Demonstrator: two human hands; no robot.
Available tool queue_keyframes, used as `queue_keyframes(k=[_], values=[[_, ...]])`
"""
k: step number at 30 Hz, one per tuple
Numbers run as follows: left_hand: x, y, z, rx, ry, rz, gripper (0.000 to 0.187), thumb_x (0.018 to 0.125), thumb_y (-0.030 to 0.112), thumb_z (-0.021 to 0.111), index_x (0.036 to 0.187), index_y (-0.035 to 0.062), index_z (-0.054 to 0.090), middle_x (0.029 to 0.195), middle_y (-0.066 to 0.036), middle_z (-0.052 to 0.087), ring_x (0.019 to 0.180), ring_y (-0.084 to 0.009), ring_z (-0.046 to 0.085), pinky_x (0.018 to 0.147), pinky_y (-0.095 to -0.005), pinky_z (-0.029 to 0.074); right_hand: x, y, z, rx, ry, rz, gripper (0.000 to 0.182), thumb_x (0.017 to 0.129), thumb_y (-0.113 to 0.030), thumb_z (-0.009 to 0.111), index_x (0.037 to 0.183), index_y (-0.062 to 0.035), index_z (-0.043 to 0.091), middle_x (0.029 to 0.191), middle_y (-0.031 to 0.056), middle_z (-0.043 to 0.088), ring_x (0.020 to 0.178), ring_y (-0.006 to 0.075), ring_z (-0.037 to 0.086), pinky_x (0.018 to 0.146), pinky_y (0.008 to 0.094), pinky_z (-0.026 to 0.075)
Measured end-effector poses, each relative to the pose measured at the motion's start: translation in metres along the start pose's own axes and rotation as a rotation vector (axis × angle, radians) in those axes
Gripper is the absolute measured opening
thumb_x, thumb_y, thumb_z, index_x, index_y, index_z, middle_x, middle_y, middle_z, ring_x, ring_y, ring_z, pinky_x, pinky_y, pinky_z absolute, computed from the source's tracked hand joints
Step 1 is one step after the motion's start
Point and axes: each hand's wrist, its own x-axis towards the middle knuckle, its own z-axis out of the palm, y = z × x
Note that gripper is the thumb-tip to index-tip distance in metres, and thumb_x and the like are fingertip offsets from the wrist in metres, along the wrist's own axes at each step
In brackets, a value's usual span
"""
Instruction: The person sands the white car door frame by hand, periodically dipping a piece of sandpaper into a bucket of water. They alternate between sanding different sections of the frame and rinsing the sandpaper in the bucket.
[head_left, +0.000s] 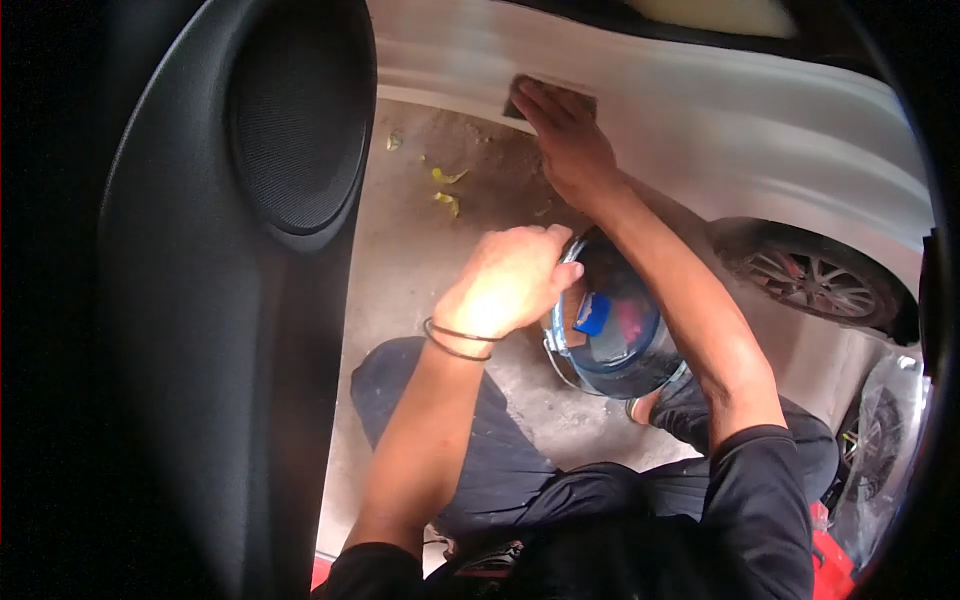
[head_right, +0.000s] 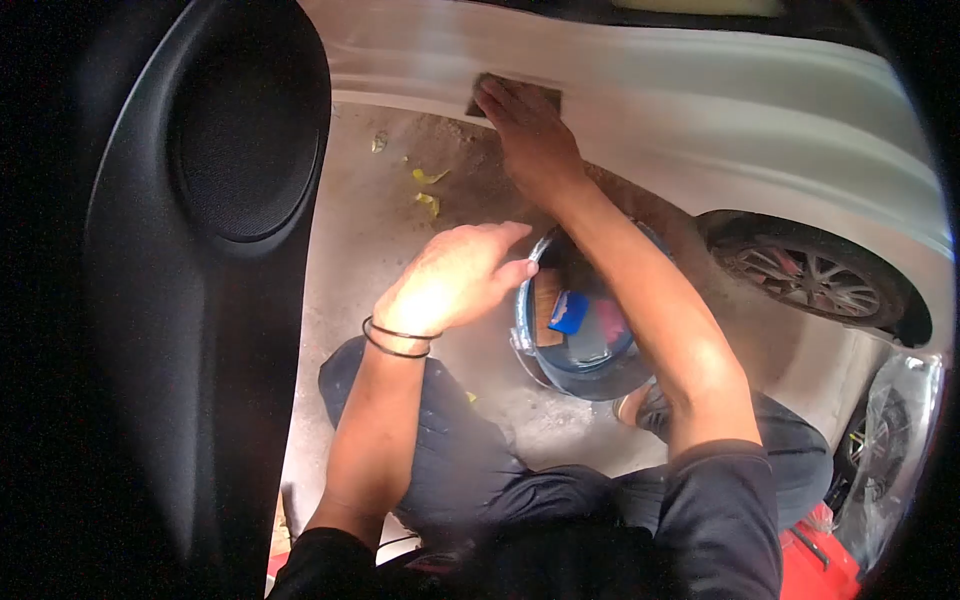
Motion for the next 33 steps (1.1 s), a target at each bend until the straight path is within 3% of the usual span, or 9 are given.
queue_keyframes(k=[3, 7, 9, 16, 20, 23, 27, 30, 33], values=[[0.002, -0.009, 0.0, 0.026, 0.004, -0.001, 0.05, 0.102, 0.031, 0.069, 0.139, -0.0022, 0.069, 0.129, -0.029, 0.074, 0.124, -0.0461, 0.069, 0.108, -0.0526, 0.054, 0.008, 0.004, -0.02, -0.129, -0.044, -0.099, 0.06, 0.095, -0.003, 0.06, 0.154, -0.0122, 0.061, 0.167, 0.004, 0.053, 0.151, 0.0303, 0.053, 0.121, 0.0451, 0.051], [-0.013, -0.02, -0.014, 0.002, 0.098, 0.004, 0.048, 0.103, 0.031, 0.07, 0.138, -0.002, 0.069, 0.123, -0.029, 0.075, 0.119, -0.0465, 0.071, 0.103, -0.0524, 0.057, -0.057, 0.052, -0.067, -0.298, -0.109, -0.104, 0.056, 0.096, -0.008, 0.061, 0.152, -0.0124, 0.063, 0.167, 0.0029, 0.054, 0.151, 0.0294, 0.052, 0.122, 0.0451, 0.05], [-0.023, -0.023, -0.016, 0.012, 0.096, -0.031, 0.048, 0.103, 0.031, 0.07, 0.138, -0.0017, 0.068, 0.124, -0.029, 0.075, 0.119, -0.0463, 0.071, 0.102, -0.0523, 0.057, -0.071, 0.058, -0.066, -0.244, -0.031, -0.167, 0.055, 0.096, -0.011, 0.063, 0.151, -0.0135, 0.064, 0.165, 0.0031, 0.056, 0.15, 0.0295, 0.052, 0.123, 0.0458, 0.048], [-0.027, -0.024, -0.005, 0.126, -0.064, -0.098, 0.053, 0.104, 0.033, 0.067, 0.142, -0.0038, 0.065, 0.128, -0.029, 0.074, 0.122, -0.045, 0.071, 0.106, -0.0524, 0.056, 0.063, -0.038, 0.047, -0.242, 0.108, -0.179, 0.056, 0.094, -0.013, 0.065, 0.15, -0.0096, 0.064, 0.162, 0.0038, 0.058, 0.15, 0.0309, 0.052, 0.124, 0.0447, 0.046], [-0.017, -0.021, -0.013, -0.035, -0.033, -0.065, 0.053, 0.103, 0.032, 0.067, 0.142, -0.0047, 0.065, 0.13, -0.03, 0.073, 0.125, -0.0457, 0.069, 0.108, -0.0526, 0.054, 0.041, -0.01, 0.002, -0.228, 0.037, -0.293, 0.057, 0.093, -0.015, 0.067, 0.15, -0.0104, 0.064, 0.163, 0.002, 0.057, 0.149, 0.029, 0.052, 0.123, 0.0429, 0.046], [-0.022, -0.03, -0.014, -0.003, 0.004, -0.033, 0.054, 0.103, 0.032, 0.067, 0.142, -0.0048, 0.065, 0.129, -0.03, 0.073, 0.122, -0.0469, 0.069, 0.106, -0.0531, 0.055, -0.027, 0.038, -0.034, -0.371, -0.144, -0.121, 0.055, 0.096, -0.024, 0.071, 0.15, -0.0134, 0.066, 0.165, -0.0002, 0.053, 0.156, 0.0263, 0.044, 0.128, 0.0523, 0.039], [-0.034, -0.024, -0.018, 0.053, -0.048, -0.128, 0.054, 0.104, 0.033, 0.067, 0.142, -0.0038, 0.065, 0.131, -0.029, 0.073, 0.124, -0.0456, 0.069, 0.108, -0.053, 0.054, -0.043, 0.062, -0.042, -0.391, -0.192, -0.199, 0.06, 0.098, -0.032, 0.073, 0.155, -0.0158, 0.063, 0.167, -0.0032, 0.05, 0.163, 0.0298, 0.034, 0.134, 0.0596, 0.028], [-0.05, -0.023, -0.006, 0.07, 0.021, -0.095, 0.051, 0.104, 0.033, 0.066, 0.141, -0.0021, 0.066, 0.127, -0.028, 0.074, 0.122, -0.044, 0.07, 0.108, -0.0529, 0.053, 0.024, 0.014, -0.025, -0.221, -0.146, -0.331, 0.059, 0.099, -0.037, 0.073, 0.154, -0.0167, 0.065, 0.168, -0.0042, 0.049, 0.165, 0.0308, 0.029, 0.135, 0.0644, 0.023], [-0.047, -0.024, 0.011, 0.074, 0.126, -0.007, 0.047, 0.104, 0.032, 0.066, 0.138, -0.0005, 0.068, 0.121, -0.027, 0.076, 0.118, -0.0426, 0.071, 0.105, -0.0531, 0.052, 0.116, -0.042, 0.056, -0.295, -0.012, -0.442, 0.064, 0.097, -0.045, 0.074, 0.155, -0.0181, 0.063, 0.169, -0.0048, 0.048, 0.167, 0.0307, 0.026, 0.136, 0.0665, 0.019]])
